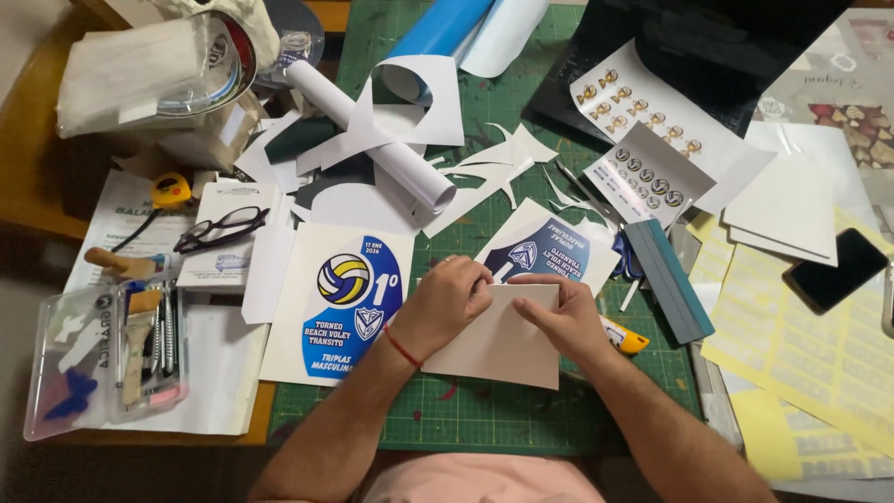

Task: The person cuts a printed volleyball logo from a sheet using scissors, then peels the backing and applies the sticker to a white card. They smooth the sticker with a squeegee and trim the card edges with a utility knife.

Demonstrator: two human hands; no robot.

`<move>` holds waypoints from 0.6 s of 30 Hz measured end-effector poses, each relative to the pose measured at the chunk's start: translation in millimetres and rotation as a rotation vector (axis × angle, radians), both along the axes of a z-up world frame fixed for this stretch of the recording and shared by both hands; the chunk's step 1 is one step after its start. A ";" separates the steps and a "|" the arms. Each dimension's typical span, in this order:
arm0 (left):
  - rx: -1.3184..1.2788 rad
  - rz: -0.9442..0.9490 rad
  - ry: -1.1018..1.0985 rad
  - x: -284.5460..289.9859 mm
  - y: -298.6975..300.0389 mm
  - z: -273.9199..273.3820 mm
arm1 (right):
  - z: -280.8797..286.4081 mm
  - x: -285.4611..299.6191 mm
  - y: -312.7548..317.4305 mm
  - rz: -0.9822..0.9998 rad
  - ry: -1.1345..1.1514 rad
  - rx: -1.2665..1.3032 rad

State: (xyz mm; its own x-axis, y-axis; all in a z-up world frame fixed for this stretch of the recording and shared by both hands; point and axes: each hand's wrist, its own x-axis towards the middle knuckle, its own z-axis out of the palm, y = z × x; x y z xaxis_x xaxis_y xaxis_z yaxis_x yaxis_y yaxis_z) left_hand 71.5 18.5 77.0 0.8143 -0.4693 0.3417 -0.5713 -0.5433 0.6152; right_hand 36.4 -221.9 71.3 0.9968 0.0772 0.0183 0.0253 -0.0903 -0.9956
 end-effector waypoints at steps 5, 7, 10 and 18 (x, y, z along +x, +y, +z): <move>-0.029 -0.006 0.033 -1.1 3.3 10.6 | -0.7 -1.3 0.3 0.000 0.009 0.021; -0.013 -0.013 0.061 -1.8 4.1 12.7 | -4.8 -2.0 -2.1 0.009 -0.004 0.003; -0.029 -0.012 0.100 -1.2 4.6 14.6 | -8.4 2.4 -3.6 0.015 -0.001 0.006; -0.014 0.014 0.078 -3.5 0.5 11.2 | 4.4 -3.1 2.2 0.004 -0.021 -0.015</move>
